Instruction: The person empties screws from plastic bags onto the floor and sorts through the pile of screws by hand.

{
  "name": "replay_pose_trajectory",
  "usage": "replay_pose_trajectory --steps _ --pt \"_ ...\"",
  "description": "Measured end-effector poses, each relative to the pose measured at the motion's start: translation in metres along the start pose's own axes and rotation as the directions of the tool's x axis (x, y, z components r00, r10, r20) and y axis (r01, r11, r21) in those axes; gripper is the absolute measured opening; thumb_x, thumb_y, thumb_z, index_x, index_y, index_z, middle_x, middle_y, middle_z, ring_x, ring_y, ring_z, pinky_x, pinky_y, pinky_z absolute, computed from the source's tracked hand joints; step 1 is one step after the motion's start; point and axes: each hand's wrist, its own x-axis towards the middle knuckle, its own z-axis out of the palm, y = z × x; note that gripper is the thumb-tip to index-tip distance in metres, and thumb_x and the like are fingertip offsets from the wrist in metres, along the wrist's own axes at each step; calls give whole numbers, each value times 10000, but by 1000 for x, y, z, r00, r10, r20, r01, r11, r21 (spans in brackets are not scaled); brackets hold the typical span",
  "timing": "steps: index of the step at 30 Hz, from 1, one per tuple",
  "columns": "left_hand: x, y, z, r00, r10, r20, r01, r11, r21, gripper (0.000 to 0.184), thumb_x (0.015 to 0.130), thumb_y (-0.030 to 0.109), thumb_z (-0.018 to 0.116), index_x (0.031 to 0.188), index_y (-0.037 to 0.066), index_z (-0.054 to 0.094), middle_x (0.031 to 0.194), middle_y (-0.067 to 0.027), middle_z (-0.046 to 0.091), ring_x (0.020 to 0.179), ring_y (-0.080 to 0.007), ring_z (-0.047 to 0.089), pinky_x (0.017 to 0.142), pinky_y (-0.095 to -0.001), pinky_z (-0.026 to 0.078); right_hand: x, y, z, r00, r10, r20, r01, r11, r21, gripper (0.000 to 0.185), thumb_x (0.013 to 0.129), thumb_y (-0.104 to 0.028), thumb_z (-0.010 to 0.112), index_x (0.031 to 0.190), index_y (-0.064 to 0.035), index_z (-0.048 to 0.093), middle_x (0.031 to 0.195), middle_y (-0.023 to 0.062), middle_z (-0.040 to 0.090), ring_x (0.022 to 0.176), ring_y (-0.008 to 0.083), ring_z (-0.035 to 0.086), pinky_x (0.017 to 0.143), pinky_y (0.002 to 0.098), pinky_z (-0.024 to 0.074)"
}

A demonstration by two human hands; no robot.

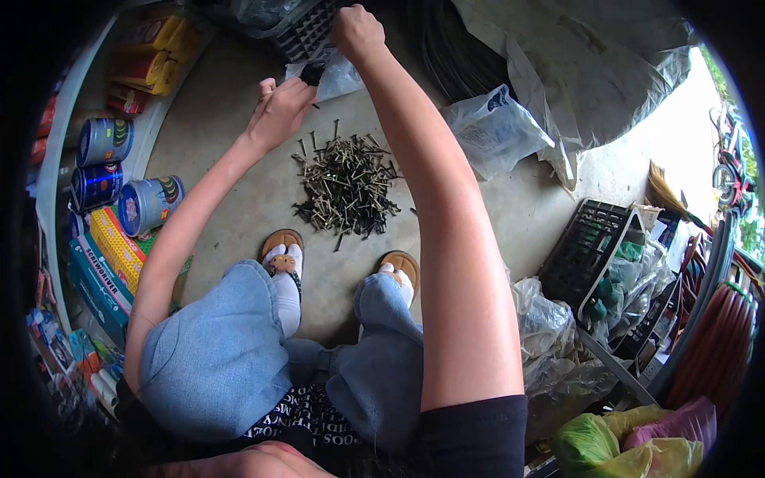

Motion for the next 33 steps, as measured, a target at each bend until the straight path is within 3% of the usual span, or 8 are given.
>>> replay_pose_trajectory --steps 3,9,12,14,18,23,26,33 --pt "3 -1 -4 1000 -11 8 11 1000 -1 46 806 60 610 825 91 582 759 -20 557 826 -167 570 728 -367 321 -3 -7 -7 980 -126 -153 109 988 -113 156 729 -177 681 756 -59 582 869 195 573 793 406 595 684 482 484" --pt "2 2 -4 999 -38 3 38 999 2 31 842 88 593 815 89 578 757 -26 574 829 -166 574 721 -357 321 15 -10 0 926 375 41 -359 910 -209 151 756 -119 610 850 -78 721 1032 147 625 915 326 656 751 410 547" --pt "5 -10 -5 994 -63 -94 59 997 -43 77 879 118 568 813 78 574 754 -51 602 777 -201 591 701 -356 347 -2 -10 -22 981 -122 -150 122 992 -8 139 733 -207 680 750 -89 610 848 150 590 799 338 597 691 470 448" --pt "11 -20 -13 976 -193 -104 154 941 -300 131 908 143 545 808 61 565 741 -79 615 701 -248 595 675 -357 380 -13 -48 -69 953 -221 205 264 941 -210 134 693 -171 680 817 -178 731 976 57 610 930 247 633 728 373 536" --pt "32 -34 -15 976 -114 -186 72 973 -220 116 902 151 569 871 45 603 749 -60 609 695 -244 566 693 -314 397 -41 -53 -92 919 -267 292 347 898 -271 163 631 -221 728 793 -238 729 915 1 580 935 185 600 709 346 520" --pt "59 -40 -3 993 97 -61 -91 992 91 135 828 211 658 840 78 640 786 -38 634 888 -208 547 756 -408 375 -68 -56 -108 942 -50 331 184 903 -387 499 571 -370 810 1051 -284 702 1223 59 428 1102 252 519 832 373 520" --pt "64 -38 -4 980 -49 192 19 987 157 127 791 192 688 829 74 664 769 -63 640 984 -225 540 828 -475 357 -68 -52 -103 870 253 423 -67 911 -406 619 622 -279 758 1209 -141 615 1044 137 615 1014 282 596 822 385 525" --pt "68 -53 2 916 -199 349 165 978 126 144 750 85 696 817 -31 644 755 -227 618 741 -386 628 652 -442 494 -55 -43 -88 927 72 367 30 964 -266 296 718 -69 566 1003 -23 628 983 208 644 910 354 642 775 419 539"
